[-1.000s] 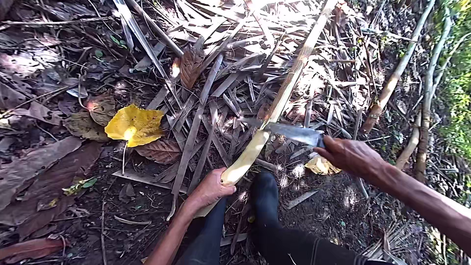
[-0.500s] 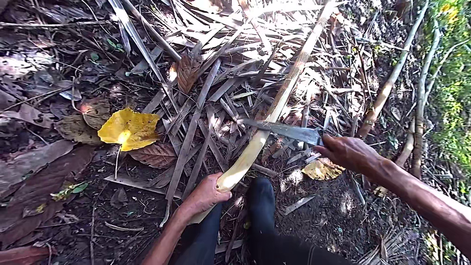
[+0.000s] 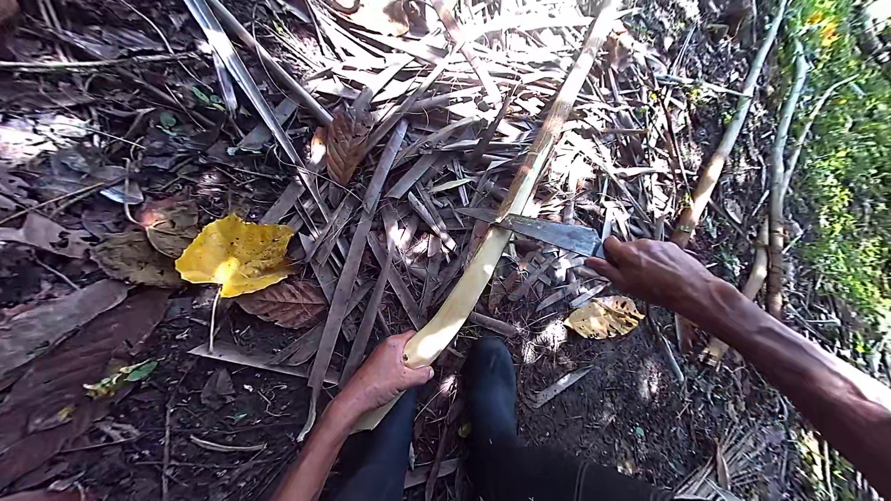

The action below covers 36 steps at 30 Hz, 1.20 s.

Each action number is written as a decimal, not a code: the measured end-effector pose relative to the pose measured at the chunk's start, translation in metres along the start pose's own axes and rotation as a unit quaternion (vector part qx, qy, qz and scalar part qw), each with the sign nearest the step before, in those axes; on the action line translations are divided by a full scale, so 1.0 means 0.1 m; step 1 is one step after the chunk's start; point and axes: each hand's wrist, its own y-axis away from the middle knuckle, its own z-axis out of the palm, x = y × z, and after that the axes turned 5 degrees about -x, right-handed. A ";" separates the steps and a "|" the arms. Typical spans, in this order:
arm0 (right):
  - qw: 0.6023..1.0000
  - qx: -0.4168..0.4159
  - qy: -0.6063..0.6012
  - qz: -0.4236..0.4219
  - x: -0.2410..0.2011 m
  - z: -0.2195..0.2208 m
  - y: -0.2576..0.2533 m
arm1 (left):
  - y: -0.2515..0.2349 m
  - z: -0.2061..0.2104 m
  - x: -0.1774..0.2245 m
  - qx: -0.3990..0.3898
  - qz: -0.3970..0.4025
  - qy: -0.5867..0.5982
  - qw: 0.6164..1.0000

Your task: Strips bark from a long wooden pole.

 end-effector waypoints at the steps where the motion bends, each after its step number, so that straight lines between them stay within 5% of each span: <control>1: 1.000 0.006 0.015 -0.022 -0.04 0.01 0.05 | 0.00 0.00 0.00 0.000 -0.001 0.000 1.000; 5: 0.994 0.024 0.041 -0.102 -0.06 0.15 0.04 | 0.00 0.02 -0.01 0.003 -0.004 0.002 1.000; 10: 0.995 -0.029 -0.055 0.075 0.55 0.17 -0.32 | 0.02 0.05 -0.01 0.000 -0.011 0.004 1.000; 15: 0.999 0.012 -0.031 -0.027 0.23 0.33 -0.26 | 0.00 0.04 -0.03 0.007 -0.004 0.001 1.000; 20: 0.988 -0.017 -0.088 0.130 0.68 0.16 -0.50 | 0.02 0.07 -0.03 0.009 -0.005 0.006 1.000; 26: 0.998 -0.005 -0.058 0.009 0.43 0.30 -0.52 | 0.01 0.03 -0.03 0.009 -0.010 0.007 1.000; 31: 0.976 0.013 -0.114 0.183 0.75 0.16 -0.76 | 0.00 0.02 -0.03 0.018 0.000 0.005 1.000; 36: 0.982 0.020 -0.143 0.125 0.44 0.32 -0.60 | -0.01 0.01 -0.03 0.015 -0.001 0.009 1.000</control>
